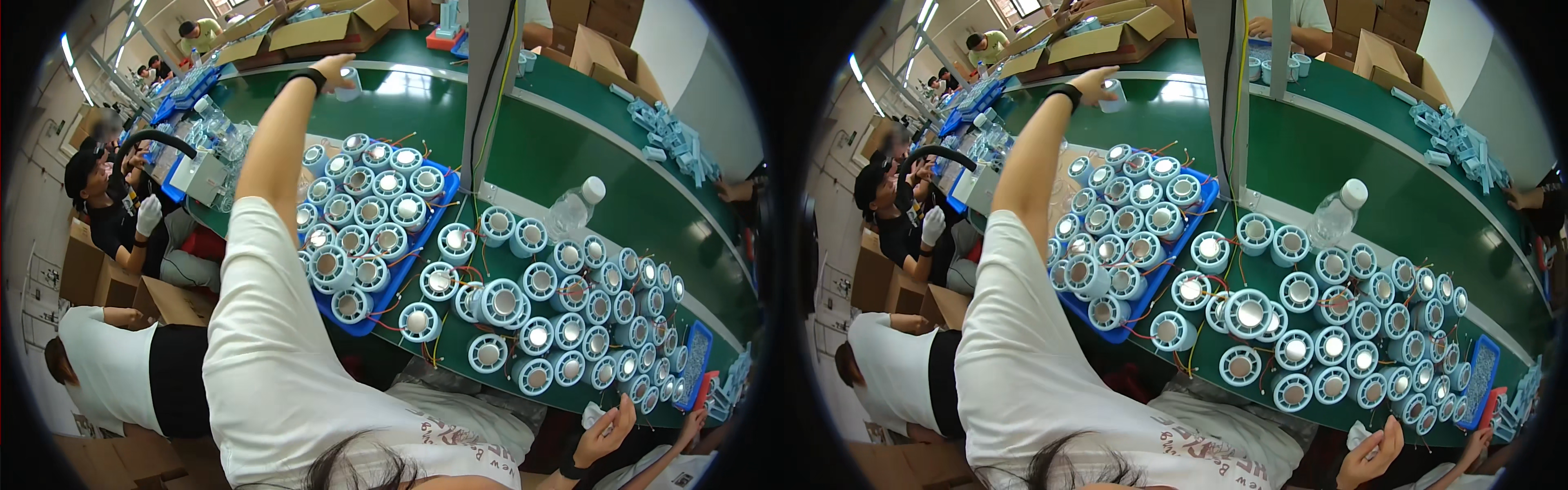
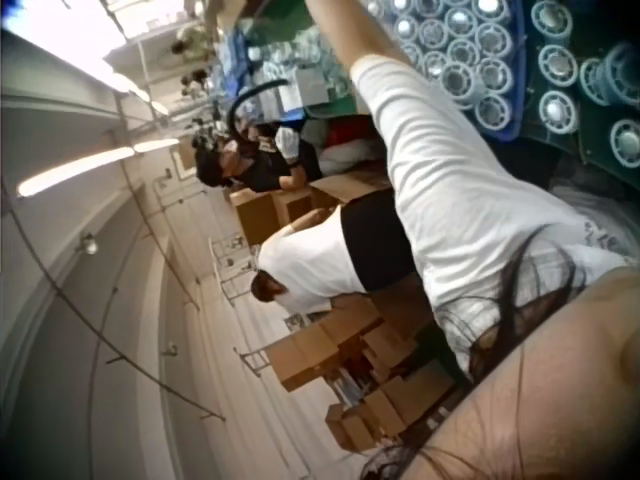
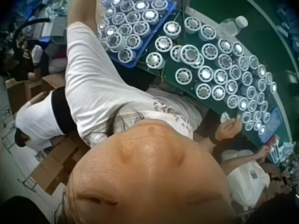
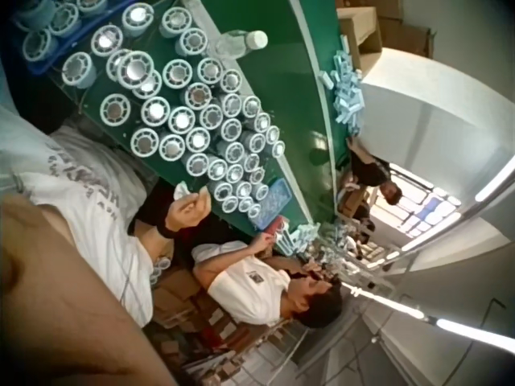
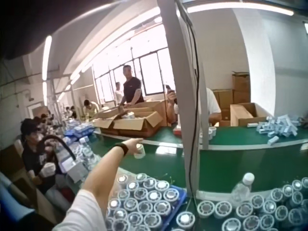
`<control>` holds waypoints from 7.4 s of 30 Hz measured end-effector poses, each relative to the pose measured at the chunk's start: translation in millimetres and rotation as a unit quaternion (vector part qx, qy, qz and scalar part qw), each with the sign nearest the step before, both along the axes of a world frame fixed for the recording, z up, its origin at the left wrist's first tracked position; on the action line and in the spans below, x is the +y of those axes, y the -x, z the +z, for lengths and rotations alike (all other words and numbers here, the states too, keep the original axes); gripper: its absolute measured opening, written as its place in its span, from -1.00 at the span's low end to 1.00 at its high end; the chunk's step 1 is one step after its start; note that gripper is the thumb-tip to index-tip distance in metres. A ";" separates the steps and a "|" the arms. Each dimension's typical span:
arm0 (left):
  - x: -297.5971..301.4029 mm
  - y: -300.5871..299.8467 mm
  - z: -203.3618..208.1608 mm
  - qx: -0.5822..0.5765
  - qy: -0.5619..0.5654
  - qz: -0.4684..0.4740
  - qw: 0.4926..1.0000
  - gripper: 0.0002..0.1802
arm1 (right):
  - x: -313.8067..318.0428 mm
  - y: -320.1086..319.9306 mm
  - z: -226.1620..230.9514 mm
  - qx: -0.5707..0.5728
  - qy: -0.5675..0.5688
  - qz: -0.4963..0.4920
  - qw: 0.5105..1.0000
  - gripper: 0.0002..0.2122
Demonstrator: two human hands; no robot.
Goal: Cleaning electronic motor components with a cloth and packing them into plastic trays on a factory assembly line.
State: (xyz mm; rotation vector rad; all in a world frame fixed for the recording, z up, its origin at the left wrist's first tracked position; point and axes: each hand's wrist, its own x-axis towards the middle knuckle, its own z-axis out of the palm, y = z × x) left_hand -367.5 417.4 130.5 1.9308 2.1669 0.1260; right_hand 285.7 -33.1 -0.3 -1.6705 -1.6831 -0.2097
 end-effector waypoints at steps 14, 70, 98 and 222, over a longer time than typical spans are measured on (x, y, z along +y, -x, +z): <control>-427.0 -183.3 97.3 -0.106 -0.075 -0.409 0.903 -0.21 | -29.6 50.1 36.4 0.087 -0.007 0.381 0.921 -0.75; -401.1 -421.0 -72.5 -0.416 -0.201 -0.563 0.685 -0.55 | -5.6 10.5 107.6 0.072 0.228 0.302 0.923 -0.26; -397.0 -400.0 -116.9 -0.188 -0.215 -0.304 0.909 -0.31 | 225.4 -268.1 45.0 -0.085 0.211 -0.139 0.964 -0.32; -378.3 -564.7 -172.9 -0.690 0.538 -0.237 0.422 -0.49 | -57.8 36.5 29.2 0.728 0.125 -0.066 0.670 -0.66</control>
